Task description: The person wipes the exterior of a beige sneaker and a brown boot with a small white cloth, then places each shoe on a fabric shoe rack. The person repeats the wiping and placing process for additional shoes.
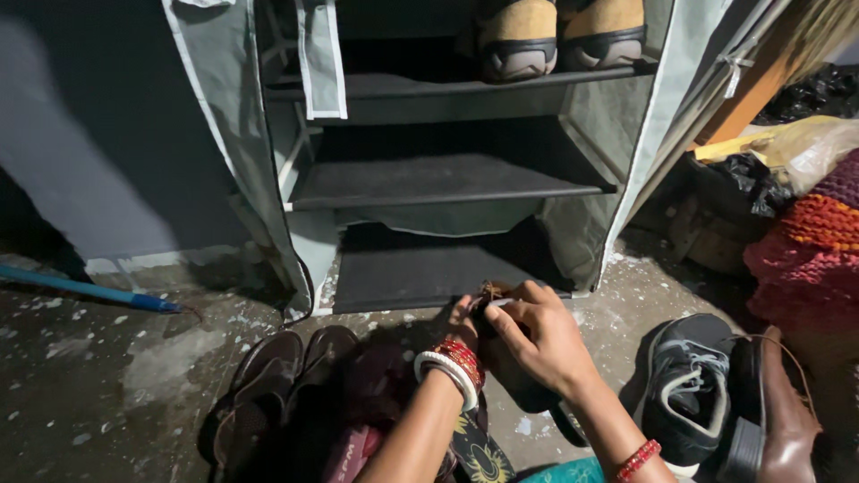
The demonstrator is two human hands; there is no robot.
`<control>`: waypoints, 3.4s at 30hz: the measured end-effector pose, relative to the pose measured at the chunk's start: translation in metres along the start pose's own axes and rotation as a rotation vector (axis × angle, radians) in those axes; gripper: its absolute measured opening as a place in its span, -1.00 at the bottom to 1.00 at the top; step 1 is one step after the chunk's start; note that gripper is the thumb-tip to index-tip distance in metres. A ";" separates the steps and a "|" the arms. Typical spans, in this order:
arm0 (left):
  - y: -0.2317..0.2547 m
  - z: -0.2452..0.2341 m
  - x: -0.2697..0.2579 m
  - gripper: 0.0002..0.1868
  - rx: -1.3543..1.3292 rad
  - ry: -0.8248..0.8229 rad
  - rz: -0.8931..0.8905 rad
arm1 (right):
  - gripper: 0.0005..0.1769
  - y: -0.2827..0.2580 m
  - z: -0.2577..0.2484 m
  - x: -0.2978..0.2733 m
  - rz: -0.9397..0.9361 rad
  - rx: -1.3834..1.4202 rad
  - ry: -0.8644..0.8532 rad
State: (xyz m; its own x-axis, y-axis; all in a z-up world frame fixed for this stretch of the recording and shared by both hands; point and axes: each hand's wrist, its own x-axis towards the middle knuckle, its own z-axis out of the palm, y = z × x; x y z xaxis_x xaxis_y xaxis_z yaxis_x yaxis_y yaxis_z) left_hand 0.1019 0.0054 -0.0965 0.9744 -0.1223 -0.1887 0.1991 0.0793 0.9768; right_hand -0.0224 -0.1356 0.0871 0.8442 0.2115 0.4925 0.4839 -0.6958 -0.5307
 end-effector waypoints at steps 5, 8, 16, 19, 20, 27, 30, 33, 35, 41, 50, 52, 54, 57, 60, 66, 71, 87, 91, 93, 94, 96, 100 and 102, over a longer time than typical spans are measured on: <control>0.035 0.013 -0.022 -0.48 -0.190 -0.118 0.064 | -0.51 0.033 0.002 0.004 -0.064 0.087 0.094; 0.063 0.030 -0.048 -0.40 -0.068 -0.168 0.059 | -0.46 0.062 -0.003 0.003 0.271 0.357 0.132; 0.102 0.065 -0.094 -0.22 0.249 0.014 0.739 | -0.50 0.085 -0.018 0.004 0.373 0.931 0.129; 0.111 0.059 -0.103 -0.35 -0.058 0.009 0.644 | -0.50 0.064 -0.021 0.007 0.396 0.799 0.274; 0.112 0.056 -0.107 -0.34 0.011 0.096 0.603 | -0.60 0.055 -0.026 0.009 0.367 0.869 0.316; 0.116 0.052 -0.088 -0.38 0.039 0.376 0.416 | -0.62 -0.006 -0.044 0.014 0.025 1.009 0.327; 0.109 0.048 -0.073 -0.50 -0.203 0.287 0.442 | -0.46 -0.001 -0.027 0.015 -0.276 0.258 0.133; 0.106 0.036 -0.066 -0.42 -0.267 0.385 0.396 | -0.61 0.024 -0.012 0.016 -0.228 0.368 -0.014; 0.107 0.023 -0.064 -0.43 -0.410 0.382 0.271 | -0.68 0.039 -0.004 0.019 0.026 0.751 -0.094; 0.113 0.012 -0.061 -0.41 -0.635 0.392 0.183 | -0.56 0.021 0.000 0.023 0.443 1.003 -0.055; 0.114 0.050 -0.072 -0.43 -0.845 0.275 0.143 | -0.54 -0.030 -0.021 0.026 -0.277 -0.057 0.138; 0.112 0.049 -0.063 -0.51 -1.312 -0.165 0.092 | -0.56 -0.017 -0.023 0.029 -0.301 -0.024 0.136; 0.102 0.044 -0.057 -0.58 -0.412 0.086 0.455 | -0.62 -0.003 -0.029 0.033 -0.266 -0.062 0.209; 0.087 0.043 -0.050 -0.70 0.144 0.083 0.583 | -0.61 0.011 -0.029 0.038 -0.169 -0.171 0.332; 0.079 0.051 -0.040 -0.69 0.226 0.117 0.650 | -0.49 0.018 -0.005 0.034 -0.167 -0.311 0.483; 0.080 0.043 -0.017 -0.49 0.086 0.266 0.489 | -0.31 0.048 0.071 0.015 -0.178 -0.007 0.481; 0.072 0.013 -0.003 -0.44 0.093 0.353 0.472 | -0.29 0.059 0.127 -0.019 0.016 0.139 0.541; 0.068 0.003 -0.033 -0.51 0.130 0.314 0.479 | -0.43 0.063 0.147 -0.053 0.442 0.208 0.724; 0.075 0.005 -0.044 -0.43 -0.027 0.272 0.360 | -0.62 0.089 0.158 -0.088 1.084 0.318 0.539; 0.081 0.008 -0.040 -0.46 0.076 0.327 0.450 | -0.65 0.089 0.154 -0.074 0.827 0.186 0.717; 0.078 0.007 -0.041 -0.47 0.129 0.362 0.486 | -0.66 0.084 0.155 -0.069 0.590 0.040 0.811; 0.072 0.006 -0.039 -0.44 0.173 0.395 0.460 | -0.58 0.076 0.156 -0.056 0.329 0.228 0.801; 0.063 0.006 -0.027 -0.40 0.172 0.395 0.452 | -0.51 0.077 0.156 -0.060 0.224 0.026 0.785; 0.058 0.002 -0.022 -0.41 0.190 0.437 0.413 | -0.65 0.088 0.152 -0.077 0.764 0.217 0.602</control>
State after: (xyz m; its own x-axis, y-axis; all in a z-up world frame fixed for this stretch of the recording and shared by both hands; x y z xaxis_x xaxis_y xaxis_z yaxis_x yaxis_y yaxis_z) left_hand 0.0916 0.0105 -0.0357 0.9277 0.2995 0.2231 -0.1857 -0.1484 0.9713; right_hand -0.0098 -0.1086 -0.1018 0.7184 -0.6657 0.2020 -0.0584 -0.3471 -0.9360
